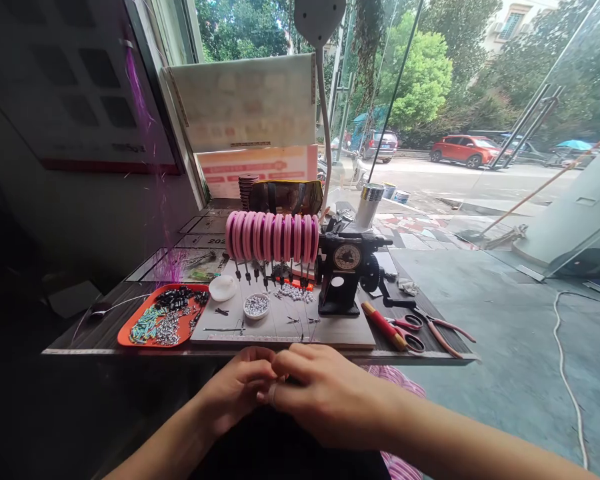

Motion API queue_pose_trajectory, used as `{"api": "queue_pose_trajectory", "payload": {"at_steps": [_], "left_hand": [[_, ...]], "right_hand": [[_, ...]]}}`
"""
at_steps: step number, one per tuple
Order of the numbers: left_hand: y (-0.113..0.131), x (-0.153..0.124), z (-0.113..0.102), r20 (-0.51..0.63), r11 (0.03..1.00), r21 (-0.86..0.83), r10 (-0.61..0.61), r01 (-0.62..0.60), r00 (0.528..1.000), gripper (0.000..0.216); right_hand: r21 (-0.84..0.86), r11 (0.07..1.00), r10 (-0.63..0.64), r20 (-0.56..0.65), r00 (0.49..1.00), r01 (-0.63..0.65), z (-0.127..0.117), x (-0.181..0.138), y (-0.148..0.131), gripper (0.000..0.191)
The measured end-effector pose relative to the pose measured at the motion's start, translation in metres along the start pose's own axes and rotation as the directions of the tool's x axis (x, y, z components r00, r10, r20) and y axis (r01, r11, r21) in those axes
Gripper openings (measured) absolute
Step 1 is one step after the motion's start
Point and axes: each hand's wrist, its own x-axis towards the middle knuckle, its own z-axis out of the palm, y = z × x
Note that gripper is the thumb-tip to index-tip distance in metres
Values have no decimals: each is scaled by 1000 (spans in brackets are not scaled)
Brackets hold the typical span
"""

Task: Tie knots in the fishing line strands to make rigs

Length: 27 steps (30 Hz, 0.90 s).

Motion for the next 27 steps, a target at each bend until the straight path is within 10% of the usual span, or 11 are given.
{"api": "queue_pose_trajectory", "payload": {"at_steps": [6,12,14,16,19,21,24,25,27], "left_hand": [[-2,3,0,-15,994,-57,-94,93,995,4],[-3,-5,0,-32,948,214,248,-236,968,7],[-8,-7,-1,30,700,516,562,-494,827,7],[-17,-6,-3,170,250,744,826,-620,537,11],[-27,-2,-5,386,-266,822,910,-503,150,18],[-27,-1,-7,516,-442,786,854,-432,66,21],[-19,-3,-6,575,-404,712,805,-574,147,21],[-14,-5,-6,508,-229,708,822,-668,257,19],[-6,-6,-4,218,446,581,721,-681,658,13]], "right_hand": [[-417,893,-195,-13,981,172,23,-6,1,17],[63,998,6,-44,999,-3,10,3,-3,22],[388,904,230,-79,970,-183,3,9,-2,23],[671,685,424,-52,904,-283,-1,16,1,21],[888,349,561,58,826,-299,-3,26,10,25],[910,263,574,119,810,-320,-3,31,15,27],[873,344,548,112,829,-346,-4,30,16,27],[834,421,539,85,838,-355,-4,27,15,25],[682,645,474,-6,880,-343,-6,19,11,17]]}}
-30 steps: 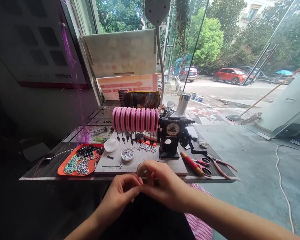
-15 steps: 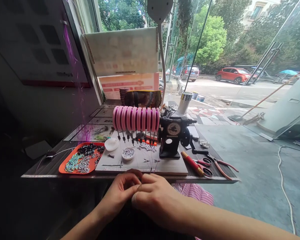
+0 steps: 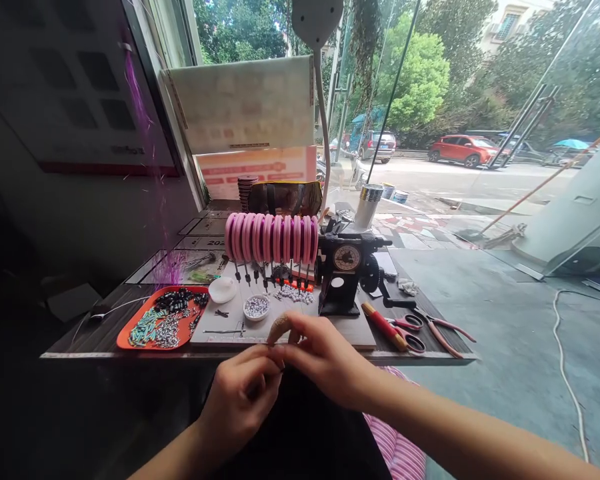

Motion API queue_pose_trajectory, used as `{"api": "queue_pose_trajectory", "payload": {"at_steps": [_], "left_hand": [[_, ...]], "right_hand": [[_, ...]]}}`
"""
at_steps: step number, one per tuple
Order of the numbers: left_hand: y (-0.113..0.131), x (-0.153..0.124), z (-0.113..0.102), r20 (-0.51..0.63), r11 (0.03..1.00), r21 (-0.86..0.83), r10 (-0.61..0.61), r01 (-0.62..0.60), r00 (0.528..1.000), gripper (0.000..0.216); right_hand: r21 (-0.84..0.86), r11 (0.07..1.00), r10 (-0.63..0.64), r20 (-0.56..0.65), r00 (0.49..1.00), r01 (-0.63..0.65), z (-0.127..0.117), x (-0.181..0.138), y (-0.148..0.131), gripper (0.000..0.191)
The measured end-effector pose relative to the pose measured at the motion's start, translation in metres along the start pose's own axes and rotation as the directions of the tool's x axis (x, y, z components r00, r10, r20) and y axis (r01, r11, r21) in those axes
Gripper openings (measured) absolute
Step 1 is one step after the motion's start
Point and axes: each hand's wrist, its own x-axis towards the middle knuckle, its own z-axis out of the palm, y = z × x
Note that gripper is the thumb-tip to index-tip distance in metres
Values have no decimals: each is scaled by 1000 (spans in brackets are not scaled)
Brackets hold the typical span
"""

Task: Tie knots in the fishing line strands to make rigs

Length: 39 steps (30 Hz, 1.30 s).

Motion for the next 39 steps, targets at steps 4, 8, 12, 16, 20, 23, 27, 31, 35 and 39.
{"api": "queue_pose_trajectory", "payload": {"at_steps": [4,8,12,16,20,23,27,31,35,39], "left_hand": [[-2,10,-4,360,410,-548,-671,729,648,6],[-5,14,-3,426,234,-587,-725,775,541,6],[2,13,-3,442,149,-621,-744,769,501,7],[8,13,-3,433,113,-650,-758,751,488,8],[6,14,-3,423,95,-666,-769,740,479,10],[6,14,-2,414,95,-673,-774,733,480,10],[7,13,-3,399,110,-674,-778,730,485,9],[5,12,-3,385,146,-661,-776,736,500,8],[1,10,-1,338,285,-627,-739,725,583,5],[4,7,-2,203,563,-551,-625,616,753,11]], "right_hand": [[-586,650,-355,329,875,484,3,-18,4,10],[-762,266,-441,449,777,591,16,-23,15,20],[-781,216,-534,407,741,585,23,-22,21,27],[-778,208,-538,416,733,593,23,-22,20,28],[-777,215,-534,414,737,592,22,-22,17,30],[-782,202,-548,410,730,590,23,-20,16,32],[-786,173,-549,423,721,593,23,-20,16,32],[-778,212,-537,414,735,592,21,-21,18,31],[-745,262,-492,444,749,613,20,-21,20,22],[-631,571,-357,385,851,525,19,-22,12,13]]}}
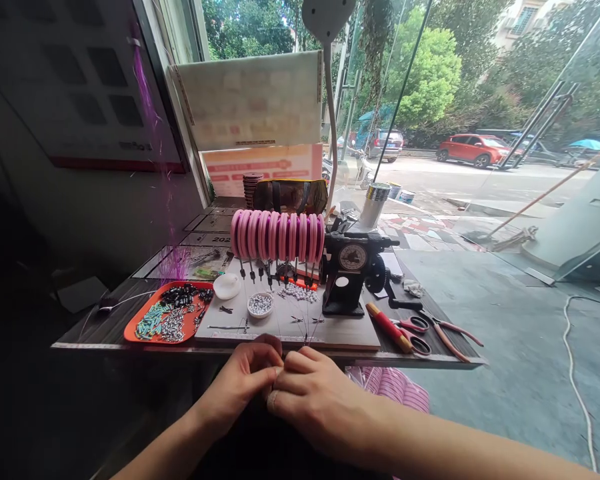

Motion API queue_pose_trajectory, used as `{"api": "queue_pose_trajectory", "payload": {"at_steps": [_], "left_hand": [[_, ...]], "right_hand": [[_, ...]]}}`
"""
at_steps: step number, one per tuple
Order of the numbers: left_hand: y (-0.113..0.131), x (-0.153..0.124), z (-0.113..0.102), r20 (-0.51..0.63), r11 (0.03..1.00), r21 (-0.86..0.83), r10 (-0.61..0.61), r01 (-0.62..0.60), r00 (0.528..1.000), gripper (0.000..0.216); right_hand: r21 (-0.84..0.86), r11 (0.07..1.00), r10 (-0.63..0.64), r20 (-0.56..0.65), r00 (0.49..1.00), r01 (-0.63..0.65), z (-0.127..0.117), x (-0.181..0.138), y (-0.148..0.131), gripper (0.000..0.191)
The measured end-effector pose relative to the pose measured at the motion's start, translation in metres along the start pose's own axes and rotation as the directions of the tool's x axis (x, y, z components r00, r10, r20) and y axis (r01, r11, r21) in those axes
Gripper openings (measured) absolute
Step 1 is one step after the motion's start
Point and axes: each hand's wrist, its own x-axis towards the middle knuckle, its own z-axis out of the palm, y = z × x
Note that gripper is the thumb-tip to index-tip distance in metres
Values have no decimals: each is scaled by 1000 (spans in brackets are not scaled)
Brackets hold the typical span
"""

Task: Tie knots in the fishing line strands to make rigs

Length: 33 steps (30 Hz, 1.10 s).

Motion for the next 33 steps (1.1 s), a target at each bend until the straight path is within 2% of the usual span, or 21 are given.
{"api": "queue_pose_trajectory", "payload": {"at_steps": [2,4,6,8,10,12,15,18,23,26,27,28,29,31,33], "left_hand": [[-1,-4,-1,10,950,243,202,-199,979,9],[-5,-8,-2,42,775,500,424,-386,905,8],[-11,-10,-2,46,597,640,598,-483,800,12],[-17,-11,-2,26,492,693,713,-527,700,16],[-21,-10,-2,17,456,709,752,-539,659,18],[-20,-11,-1,24,466,709,734,-529,678,18],[-16,-13,0,47,505,702,670,-502,740,18],[-12,-15,1,50,561,676,612,-478,789,16],[-8,-12,1,-34,714,576,507,-397,862,15],[-9,-10,2,-68,723,591,487,-358,871,20],[-11,-10,2,-69,683,632,522,-368,850,18],[-13,-11,3,-54,615,682,583,-396,811,15],[-16,-11,3,-23,520,736,660,-434,751,13],[-22,-12,3,88,273,823,805,-498,586,16],[-26,-10,1,229,29,861,869,-507,439,22]], "right_hand": [[220,965,153,-22,988,-145,-6,4,-2,20],[451,855,306,-45,951,-254,-11,9,-1,22],[685,661,452,-37,891,-306,-14,16,2,21],[850,435,545,15,838,-298,-15,21,7,25],[922,271,578,73,813,-275,-14,25,11,28],[943,197,590,104,800,-267,-13,27,13,29],[952,157,599,119,792,-262,-13,26,13,29],[952,148,595,130,793,-266,-14,24,12,28],[950,181,591,102,800,-254,-12,21,12,25],[945,195,584,102,806,-261,-11,21,11,25],[943,199,586,104,803,-267,-11,22,11,26],[940,202,592,107,799,-275,-12,23,11,27],[937,204,599,110,793,-284,-13,24,11,28],[931,200,616,122,778,-304,-15,26,12,30],[930,182,622,143,769,-321,-17,29,14,33]]}}
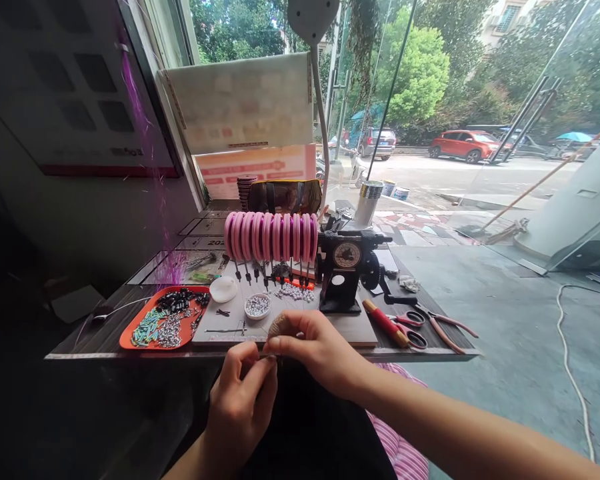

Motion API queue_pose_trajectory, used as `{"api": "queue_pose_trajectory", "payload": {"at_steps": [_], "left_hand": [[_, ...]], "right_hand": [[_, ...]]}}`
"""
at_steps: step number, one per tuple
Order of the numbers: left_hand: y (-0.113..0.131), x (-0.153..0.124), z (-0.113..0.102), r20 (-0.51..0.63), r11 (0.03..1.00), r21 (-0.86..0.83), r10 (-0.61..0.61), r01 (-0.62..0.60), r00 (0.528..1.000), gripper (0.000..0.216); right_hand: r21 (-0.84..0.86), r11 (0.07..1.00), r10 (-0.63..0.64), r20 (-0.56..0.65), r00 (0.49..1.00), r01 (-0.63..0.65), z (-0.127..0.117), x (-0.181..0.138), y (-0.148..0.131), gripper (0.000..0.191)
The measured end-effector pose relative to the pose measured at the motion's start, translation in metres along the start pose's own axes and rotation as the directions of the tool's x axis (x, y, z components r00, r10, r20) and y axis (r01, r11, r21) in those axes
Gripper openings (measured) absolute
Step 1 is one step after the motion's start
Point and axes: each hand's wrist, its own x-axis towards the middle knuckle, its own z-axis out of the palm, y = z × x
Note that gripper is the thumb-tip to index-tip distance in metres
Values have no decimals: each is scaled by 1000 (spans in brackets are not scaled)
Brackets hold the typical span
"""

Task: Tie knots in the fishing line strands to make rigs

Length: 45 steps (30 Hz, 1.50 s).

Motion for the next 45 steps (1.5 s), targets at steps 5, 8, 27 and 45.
{"api": "queue_pose_trajectory", "payload": {"at_steps": [5,8,27,45], "left_hand": [[-9,3,3,-12,902,204,390,-379,921,18],[-8,6,1,68,886,171,427,-432,902,18],[-14,29,-8,883,-141,-317,-406,938,237,6],[-6,28,-8,728,208,-450,-477,868,492,6]], "right_hand": [[-28,999,22,31,999,-21,-2,10,2,33],[-60,998,15,48,999,-12,-4,9,4,30],[-736,-199,-479,649,592,647,0,-25,37,17],[-829,437,-381,181,907,349,0,-23,17,15]]}}
